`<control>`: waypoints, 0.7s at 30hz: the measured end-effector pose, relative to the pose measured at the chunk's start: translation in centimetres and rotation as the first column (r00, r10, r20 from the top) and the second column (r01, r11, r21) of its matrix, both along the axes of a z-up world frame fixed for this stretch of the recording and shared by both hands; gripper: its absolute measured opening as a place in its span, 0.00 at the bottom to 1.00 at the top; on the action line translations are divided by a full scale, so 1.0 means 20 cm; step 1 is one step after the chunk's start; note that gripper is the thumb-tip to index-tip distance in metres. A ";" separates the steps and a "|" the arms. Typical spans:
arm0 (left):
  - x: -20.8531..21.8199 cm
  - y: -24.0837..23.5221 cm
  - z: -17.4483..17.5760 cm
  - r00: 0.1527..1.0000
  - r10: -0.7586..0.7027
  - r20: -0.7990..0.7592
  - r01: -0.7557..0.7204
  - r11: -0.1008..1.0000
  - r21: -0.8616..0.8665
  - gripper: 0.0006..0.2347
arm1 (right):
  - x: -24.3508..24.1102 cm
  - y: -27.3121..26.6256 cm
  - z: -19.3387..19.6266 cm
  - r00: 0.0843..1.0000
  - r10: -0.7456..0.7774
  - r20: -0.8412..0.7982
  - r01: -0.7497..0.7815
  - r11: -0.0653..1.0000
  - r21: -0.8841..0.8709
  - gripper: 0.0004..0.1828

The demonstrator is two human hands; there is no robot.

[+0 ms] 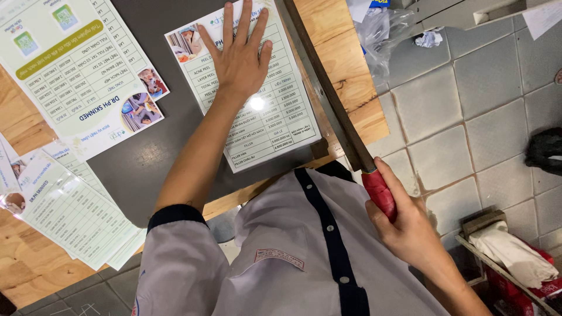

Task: The person uses a long knife to cut printed papers on a wooden board. They hold each sheet with their left hand and draw the knife along the edge to trim it, then move the cut sheet aside and repeat the process with the next sheet.

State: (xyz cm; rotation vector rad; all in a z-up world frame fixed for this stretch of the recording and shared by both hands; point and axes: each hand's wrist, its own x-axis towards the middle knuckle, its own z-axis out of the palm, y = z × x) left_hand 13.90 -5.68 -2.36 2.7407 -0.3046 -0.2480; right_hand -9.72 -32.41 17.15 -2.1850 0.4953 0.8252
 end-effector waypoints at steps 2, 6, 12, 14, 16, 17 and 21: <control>0.00 -0.01 -0.01 1.000 0.009 -0.016 -0.009 1.000 0.002 0.23 | 0.00 -0.01 -0.01 0.999 0.012 0.044 -0.013 1.000 0.023 0.46; 0.00 0.00 -0.04 1.000 0.002 -0.006 -0.002 1.000 0.004 0.23 | -0.01 -0.01 -0.01 0.997 0.032 0.070 -0.034 0.999 0.037 0.45; -0.09 0.05 -0.02 0.977 -0.041 0.208 0.049 0.998 -0.037 0.26 | -0.02 -0.02 -0.02 0.999 0.038 0.018 -0.039 0.999 0.014 0.48; -0.19 0.04 0.00 0.983 -0.145 0.110 0.154 0.985 -0.082 0.28 | -0.02 -0.02 -0.02 0.999 0.033 0.032 -0.034 0.999 0.030 0.47; -0.31 0.00 0.01 0.974 -0.224 0.026 0.225 0.966 -0.124 0.34 | -0.02 -0.02 -0.01 0.999 0.024 0.042 -0.026 0.999 0.046 0.45; -0.37 -0.02 0.01 0.969 -0.248 -0.013 0.244 0.960 -0.139 0.38 | -0.02 -0.02 -0.01 0.998 0.025 0.065 -0.029 0.998 0.051 0.44; -0.47 -0.06 0.00 0.960 -0.276 -0.042 0.269 0.954 -0.130 0.47 | -0.02 -0.02 -0.01 0.986 0.045 0.163 -0.060 0.994 0.091 0.43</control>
